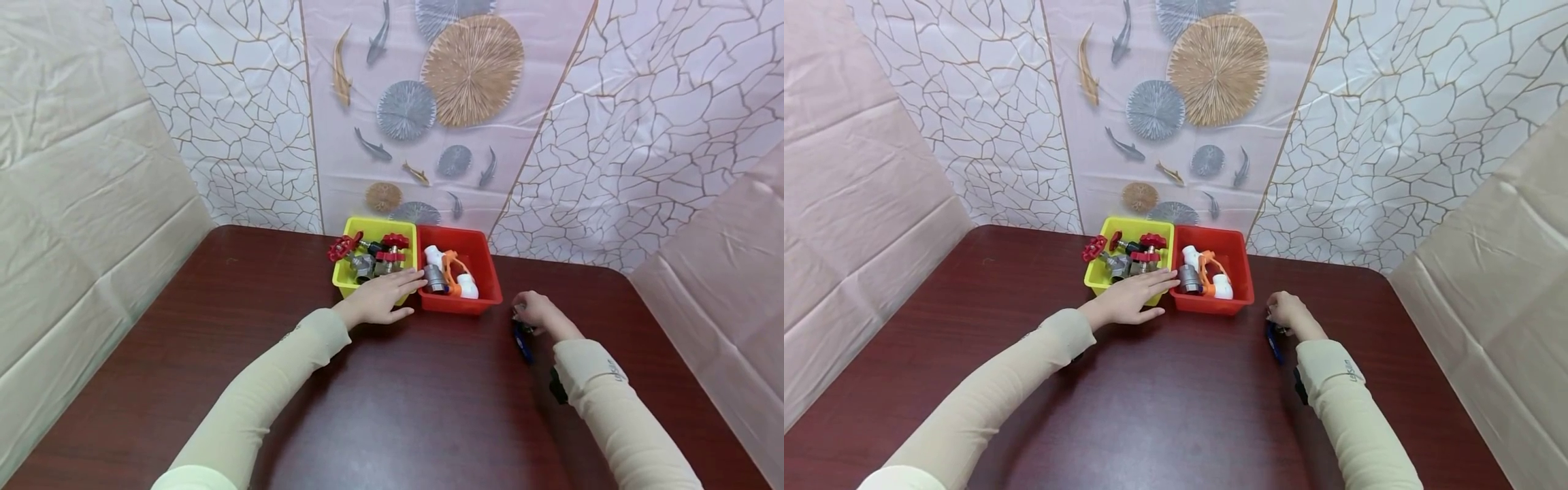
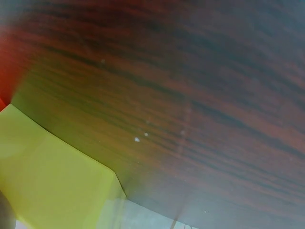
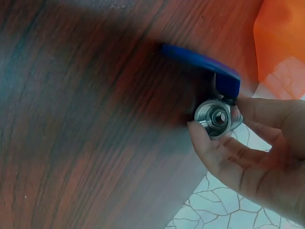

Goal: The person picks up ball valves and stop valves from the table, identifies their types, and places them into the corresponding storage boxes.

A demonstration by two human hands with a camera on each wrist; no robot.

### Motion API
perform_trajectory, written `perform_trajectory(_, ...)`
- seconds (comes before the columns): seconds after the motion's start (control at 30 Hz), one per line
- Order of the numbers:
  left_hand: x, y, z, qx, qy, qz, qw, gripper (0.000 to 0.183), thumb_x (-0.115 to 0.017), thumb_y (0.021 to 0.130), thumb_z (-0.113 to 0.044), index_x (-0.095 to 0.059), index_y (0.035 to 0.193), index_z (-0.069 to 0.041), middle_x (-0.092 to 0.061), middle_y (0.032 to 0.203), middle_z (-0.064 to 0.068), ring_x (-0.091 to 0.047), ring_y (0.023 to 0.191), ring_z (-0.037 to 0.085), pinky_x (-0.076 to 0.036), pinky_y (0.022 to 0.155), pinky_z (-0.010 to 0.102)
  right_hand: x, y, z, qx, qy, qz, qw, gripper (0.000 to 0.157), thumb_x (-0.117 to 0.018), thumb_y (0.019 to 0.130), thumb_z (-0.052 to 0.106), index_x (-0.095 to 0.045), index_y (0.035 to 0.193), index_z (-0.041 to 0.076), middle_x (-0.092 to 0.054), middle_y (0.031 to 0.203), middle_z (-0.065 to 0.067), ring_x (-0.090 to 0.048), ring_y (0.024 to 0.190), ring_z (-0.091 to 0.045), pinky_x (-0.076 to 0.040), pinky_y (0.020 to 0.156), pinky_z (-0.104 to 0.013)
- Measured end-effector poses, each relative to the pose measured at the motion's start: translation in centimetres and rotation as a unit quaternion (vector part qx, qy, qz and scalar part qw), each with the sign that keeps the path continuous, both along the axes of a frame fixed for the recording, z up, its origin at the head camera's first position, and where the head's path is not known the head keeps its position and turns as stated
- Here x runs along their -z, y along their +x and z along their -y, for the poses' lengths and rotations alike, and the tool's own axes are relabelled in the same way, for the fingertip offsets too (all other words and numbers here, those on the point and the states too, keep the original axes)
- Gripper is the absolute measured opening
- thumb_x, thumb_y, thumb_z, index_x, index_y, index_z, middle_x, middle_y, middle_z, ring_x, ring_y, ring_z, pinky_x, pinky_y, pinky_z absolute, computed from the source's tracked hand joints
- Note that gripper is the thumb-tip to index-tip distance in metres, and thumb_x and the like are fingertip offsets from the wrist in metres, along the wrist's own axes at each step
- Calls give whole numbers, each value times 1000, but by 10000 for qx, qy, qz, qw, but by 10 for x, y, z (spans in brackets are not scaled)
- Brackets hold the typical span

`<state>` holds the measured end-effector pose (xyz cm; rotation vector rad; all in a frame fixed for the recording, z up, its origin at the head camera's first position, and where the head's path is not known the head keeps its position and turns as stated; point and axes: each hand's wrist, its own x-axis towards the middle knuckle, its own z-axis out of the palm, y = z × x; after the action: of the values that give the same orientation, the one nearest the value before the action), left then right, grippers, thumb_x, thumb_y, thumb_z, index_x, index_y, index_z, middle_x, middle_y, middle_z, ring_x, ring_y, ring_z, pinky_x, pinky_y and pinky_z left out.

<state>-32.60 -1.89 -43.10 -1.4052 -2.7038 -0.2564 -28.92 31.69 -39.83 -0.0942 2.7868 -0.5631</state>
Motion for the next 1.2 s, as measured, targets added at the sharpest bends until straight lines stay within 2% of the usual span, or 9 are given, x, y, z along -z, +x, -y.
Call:
perform_trajectory(0.1, 0, 1, -1, -22, -40, 25, 10000, 62, -52, 94, -38, -31, 148, -16, -25, 156, 4, -21, 145, 20, -24, 117, 38, 2, -1, -1, -13, -66, 81, 9999, 31, -42, 92, 2, -49, 117, -13, -61, 98, -27, -56, 75, -28, -55, 55, -38)
perform_trajectory(0.23, 1, 1, -2, -55, -36, 47, 10000, 62, -52, 94, -38, -31, 148, -16, -24, 156, 3, -21, 145, 20, -23, 117, 37, 5, -4, -6, 160, -227, -42, 9996, 26, -51, 88, 0, -53, 111, -11, -60, 96, -27, -58, 73, -27, -56, 53, -38)
perform_trajectory(0.37, 0, 1, -2, -59, 31, 109, 9999, 62, -53, 94, -38, -32, 148, -16, -25, 156, 4, -21, 145, 19, -23, 117, 37, 10, -7, -11, 349, -508, -153, 9980, 30, -59, 84, 1, -55, 111, -11, -59, 98, -28, -62, 76, -29, -57, 54, -37)
perform_trajectory(0.53, 0, 2, 0, -83, 28, 149, 9999, 62, -54, 93, -38, -32, 148, -17, -25, 156, 3, -21, 145, 19, -24, 117, 37, 9, -6, -13, 340, -755, 28, 9966, 39, -62, 83, 4, -50, 116, -14, -54, 103, -32, -61, 83, -34, -58, 58, -39)
perform_trajectory(0.7, 0, 2, 1, -116, 47, 104, 9999, 62, -54, 93, -38, -33, 148, -17, -26, 156, 3, -22, 145, 19, -24, 116, 37, 7, -4, -8, 309, -668, 23, 9973, 40, -65, 82, 6, -49, 113, -13, -51, 101, -30, -59, 82, -34, -57, 59, -39)
perform_trajectory(0.9, 0, 1, 0, -122, 69, 81, 9999, 62, -54, 93, -38, -32, 148, -17, -26, 156, 3, -21, 145, 19, -24, 117, 37, 9, -1, -5, 432, -594, -273, 9969, 32, -65, 82, 7, -53, 106, -11, -54, 93, -24, -59, 73, -28, -56, 56, -38)
perform_trajectory(1.2, -2, 3, 0, -154, 12, 101, 9998, 62, -53, 93, -38, -32, 148, -17, -26, 156, 3, -21, 145, 19, -24, 117, 36, 13, 1, -3, 473, -258, -618, 9966, 34, -63, 83, 9, -54, 107, -15, -56, 91, -26, -61, 67, -26, -55, 50, -34)
